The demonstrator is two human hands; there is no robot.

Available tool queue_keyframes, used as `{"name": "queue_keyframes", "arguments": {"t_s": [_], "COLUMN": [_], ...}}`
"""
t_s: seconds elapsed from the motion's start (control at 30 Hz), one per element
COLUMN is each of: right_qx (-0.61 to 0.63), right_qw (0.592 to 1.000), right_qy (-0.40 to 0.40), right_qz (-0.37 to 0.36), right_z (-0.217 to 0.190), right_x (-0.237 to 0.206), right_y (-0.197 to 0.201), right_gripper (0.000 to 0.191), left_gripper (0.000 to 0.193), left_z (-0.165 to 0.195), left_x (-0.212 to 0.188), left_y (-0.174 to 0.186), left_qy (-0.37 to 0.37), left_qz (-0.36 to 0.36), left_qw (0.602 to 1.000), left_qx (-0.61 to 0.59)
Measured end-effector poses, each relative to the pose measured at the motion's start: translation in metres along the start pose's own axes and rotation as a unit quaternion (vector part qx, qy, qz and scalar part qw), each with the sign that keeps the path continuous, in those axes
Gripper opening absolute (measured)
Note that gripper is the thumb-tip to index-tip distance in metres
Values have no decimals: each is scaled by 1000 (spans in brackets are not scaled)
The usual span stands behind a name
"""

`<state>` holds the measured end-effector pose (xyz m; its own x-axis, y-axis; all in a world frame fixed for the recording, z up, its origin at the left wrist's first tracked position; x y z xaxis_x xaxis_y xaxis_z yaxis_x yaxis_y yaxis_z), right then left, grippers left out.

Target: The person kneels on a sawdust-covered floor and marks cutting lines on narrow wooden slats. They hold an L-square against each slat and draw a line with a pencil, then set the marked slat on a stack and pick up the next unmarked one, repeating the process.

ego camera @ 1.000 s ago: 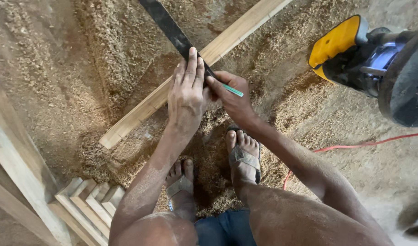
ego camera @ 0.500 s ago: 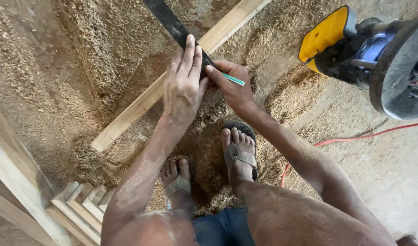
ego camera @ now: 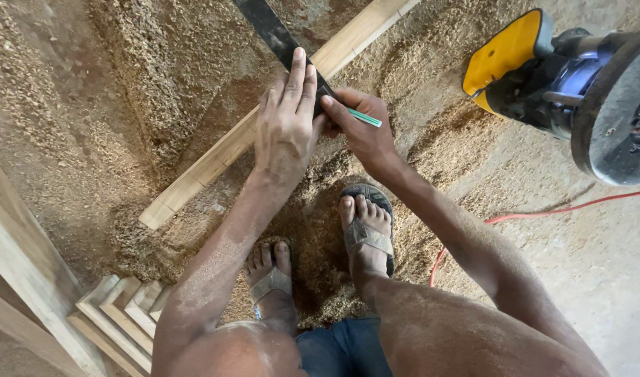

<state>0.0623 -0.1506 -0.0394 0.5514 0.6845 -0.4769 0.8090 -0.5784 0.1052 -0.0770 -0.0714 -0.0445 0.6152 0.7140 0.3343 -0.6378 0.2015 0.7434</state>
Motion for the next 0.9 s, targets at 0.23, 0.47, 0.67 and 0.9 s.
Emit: {"name": "queue_keyframes", "arguments": {"t_s": [0.23,0.47,0.67,0.9], "right_qx": [-90,-51,-90,-105], "right_qw": [985,974,965,963], "right_qy": [116,215,247,246], "right_qz": [96,50,17,33], "right_z": [-20,-42,-54,-53], "right_x": [3,14,21,24], "right_y": [26,30,15,8], "right_gripper": [21,6,13,12], "left_gripper": [83,78,75,74], "left_z": [-1,3,4,2], "left_x": [0,3,3,3], "left_y": [-4,-1,2,1], "left_qy": [-2,-19,-5,2], "left_qz": [4,25,21,10], "left_qw": [1000,999,999,1000], "left_qx": [15,38,30,29]}}
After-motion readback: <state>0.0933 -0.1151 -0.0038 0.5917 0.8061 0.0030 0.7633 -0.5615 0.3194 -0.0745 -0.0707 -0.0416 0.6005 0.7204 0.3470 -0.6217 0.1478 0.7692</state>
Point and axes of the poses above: each hand's wrist, its own x-axis towards the middle knuckle, its own y-axis out of the back of the hand, z = x × y, the point moved 2 cm from there along x, towards the middle knuckle, and after that the axes turned 15 degrees about z, right-handed, at the moved point
